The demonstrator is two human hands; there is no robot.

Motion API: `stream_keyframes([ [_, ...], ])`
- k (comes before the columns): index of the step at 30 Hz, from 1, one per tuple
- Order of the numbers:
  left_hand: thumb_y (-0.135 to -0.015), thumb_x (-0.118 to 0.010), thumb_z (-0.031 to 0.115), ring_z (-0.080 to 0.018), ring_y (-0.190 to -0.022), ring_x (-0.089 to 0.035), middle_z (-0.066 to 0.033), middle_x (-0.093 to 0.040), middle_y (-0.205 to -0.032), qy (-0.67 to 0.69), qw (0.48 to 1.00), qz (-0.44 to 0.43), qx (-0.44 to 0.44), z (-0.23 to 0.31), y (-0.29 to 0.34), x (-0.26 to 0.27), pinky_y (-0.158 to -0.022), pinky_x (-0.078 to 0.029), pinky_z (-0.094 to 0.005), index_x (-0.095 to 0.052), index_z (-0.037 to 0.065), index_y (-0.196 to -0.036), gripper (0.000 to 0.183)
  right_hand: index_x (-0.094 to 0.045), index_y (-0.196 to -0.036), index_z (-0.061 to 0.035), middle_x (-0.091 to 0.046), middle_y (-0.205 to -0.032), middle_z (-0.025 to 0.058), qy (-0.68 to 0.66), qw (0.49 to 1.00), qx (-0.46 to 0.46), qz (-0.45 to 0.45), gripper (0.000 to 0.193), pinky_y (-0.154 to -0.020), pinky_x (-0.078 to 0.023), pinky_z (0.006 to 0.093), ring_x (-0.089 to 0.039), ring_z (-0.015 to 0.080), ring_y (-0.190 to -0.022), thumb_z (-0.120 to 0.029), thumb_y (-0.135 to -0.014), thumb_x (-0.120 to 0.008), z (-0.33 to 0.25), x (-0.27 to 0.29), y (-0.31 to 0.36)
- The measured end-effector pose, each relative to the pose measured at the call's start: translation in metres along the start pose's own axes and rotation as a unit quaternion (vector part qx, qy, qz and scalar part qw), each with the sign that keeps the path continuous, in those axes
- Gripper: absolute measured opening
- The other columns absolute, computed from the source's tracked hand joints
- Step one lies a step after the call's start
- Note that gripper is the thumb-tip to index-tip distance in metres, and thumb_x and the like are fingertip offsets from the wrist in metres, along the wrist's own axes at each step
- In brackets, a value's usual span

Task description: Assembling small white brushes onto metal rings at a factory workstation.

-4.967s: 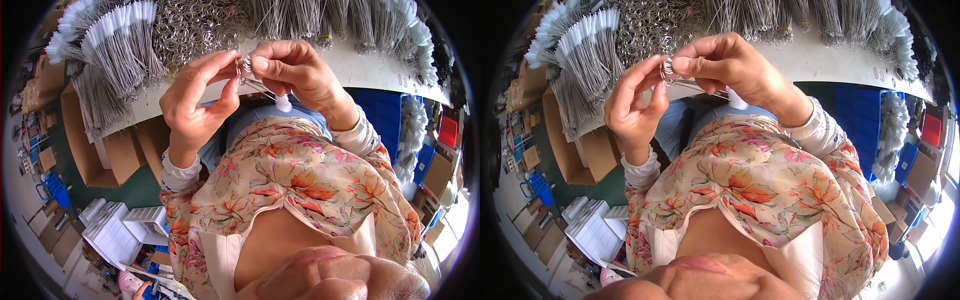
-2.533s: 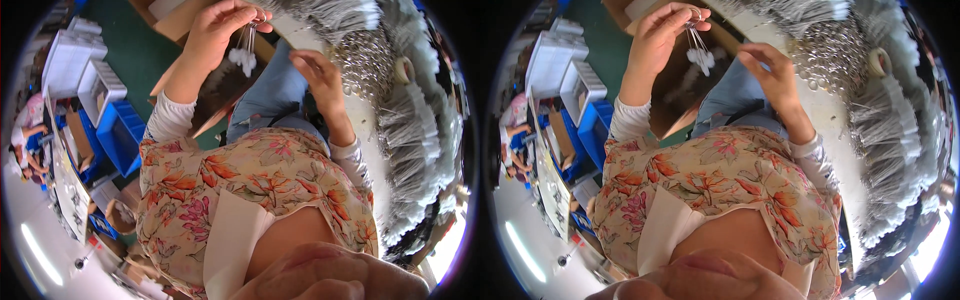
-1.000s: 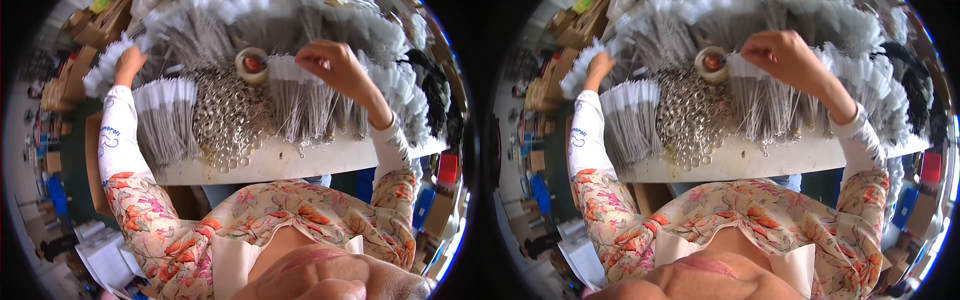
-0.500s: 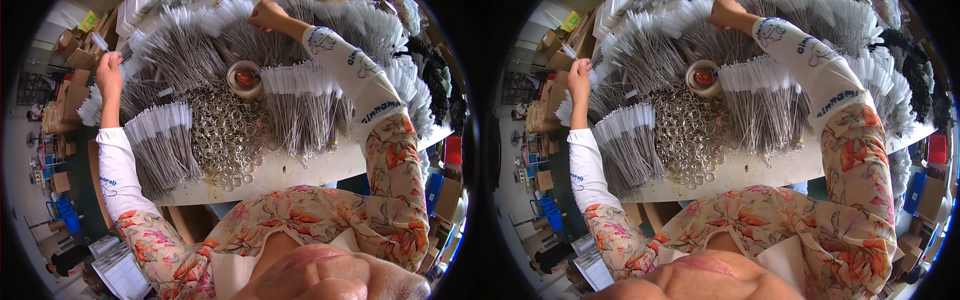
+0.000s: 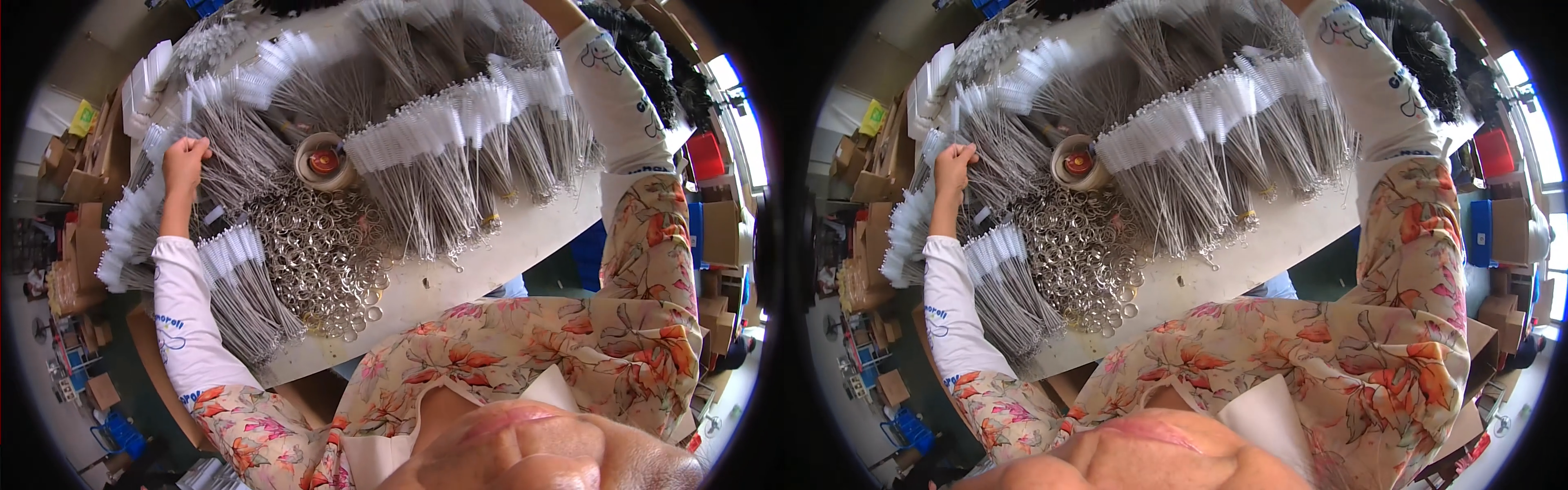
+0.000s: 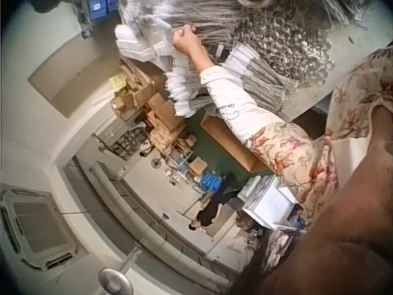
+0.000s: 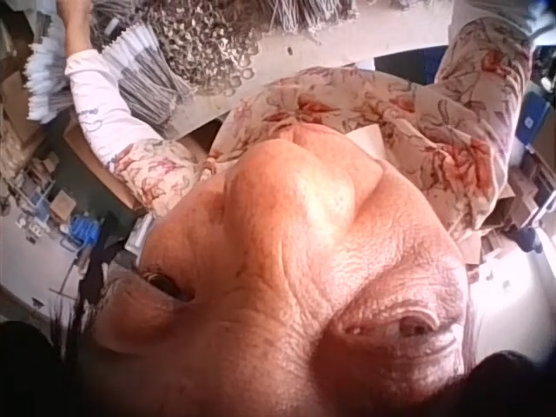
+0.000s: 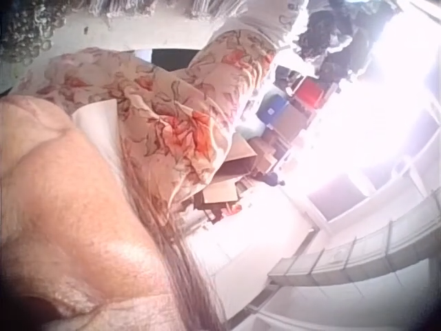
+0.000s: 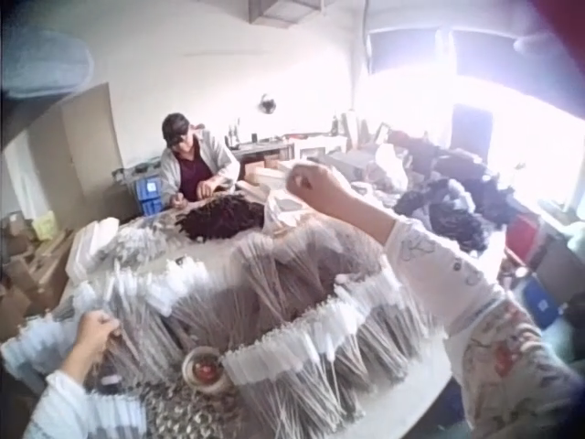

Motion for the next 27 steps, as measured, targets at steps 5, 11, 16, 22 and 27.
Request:
stream_keyframes([
  [5, -0.083, -0.058, 0.014, -0.0069, -0.039, -0.039, -0.0083, -0.065, -0.073, 0.105, 0.987, -0.034, 0.113, 0.018, -0.007, 0.022, -0.035, -0.028, -0.025, -0.059, 0.003, -0.078, 0.012, -0.066, -0.061, -0.0074, -0.06, -0.059, 0.0145, 0.161, 0.965, -0.089, -0.189, 0.018, -0.058, -0.046, 0.0411, -0.058, 0.0301, -0.055, -0.025, -0.062, -0.063, 0.134, -0.041, 0.103],
  [11, -0.089, -0.052, 0.013, -0.0113, -0.065, -0.058, -0.0085, -0.065, -0.08, 0.055, 0.99, 0.119, -0.055, 0.034, -0.024, 0.106, -0.067, -0.044, -0.0243, -0.058, -0.001, -0.096, 0.017, -0.066, -0.065, -0.0042, -0.062, -0.067, 0.0177, 0.287, 0.933, -0.074, -0.205, 0.024, -0.061, -0.048, 0.0447, -0.061, 0.0332, -0.063, -0.027, -0.067, -0.057, 0.12, -0.069, 0.1],
  [16, -0.091, -0.053, 0.016, -0.0003, -0.054, -0.039, 0.0012, -0.056, -0.076, 0.147, 0.985, 0.089, -0.037, 0.116, 0.045, 0.128, -0.048, -0.031, -0.0165, -0.059, 0.0, -0.107, 0.024, -0.067, -0.069, -0.0044, -0.063, -0.07, 0.0166, 0.237, 0.938, -0.119, -0.221, 0.025, -0.059, -0.049, 0.0445, -0.062, 0.033, -0.064, -0.028, -0.065, -0.061, 0.139, -0.058, 0.106],
  [22, -0.093, -0.05, 0.016, 0.0009, -0.051, -0.028, 0.0043, -0.046, -0.074, 0.14, 0.986, 0.077, -0.04, 0.147, 0.163, 0.123, -0.043, -0.02, -0.0152, -0.057, 0.002, -0.116, 0.028, -0.069, -0.072, -0.0087, -0.064, -0.067, 0.0123, 0.248, 0.918, -0.186, -0.249, 0.024, -0.061, -0.049, 0.0422, -0.062, 0.0314, -0.064, -0.031, -0.064, -0.064, 0.133, -0.049, 0.109],
  [27, -0.095, -0.043, 0.013, 0.0008, -0.049, -0.03, 0.0018, -0.043, -0.069, 0.272, 0.957, 0.103, -0.011, 0.128, 0.246, 0.112, -0.039, -0.021, -0.0148, -0.055, -0.005, -0.114, 0.029, -0.064, -0.075, -0.0113, -0.061, -0.073, 0.0094, 0.156, 0.986, 0.0, 0.053, 0.015, -0.058, -0.046, 0.0402, -0.059, 0.0262, -0.064, -0.025, -0.077, -0.059, 0.08, 0.011, 0.051],
])
Point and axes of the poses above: each hand's wrist, its own y-axis away from the middle knuckle, its own x-axis out of the back of the hand, z = x × y, the point moved 5 cm from there along -y, towards the middle knuckle
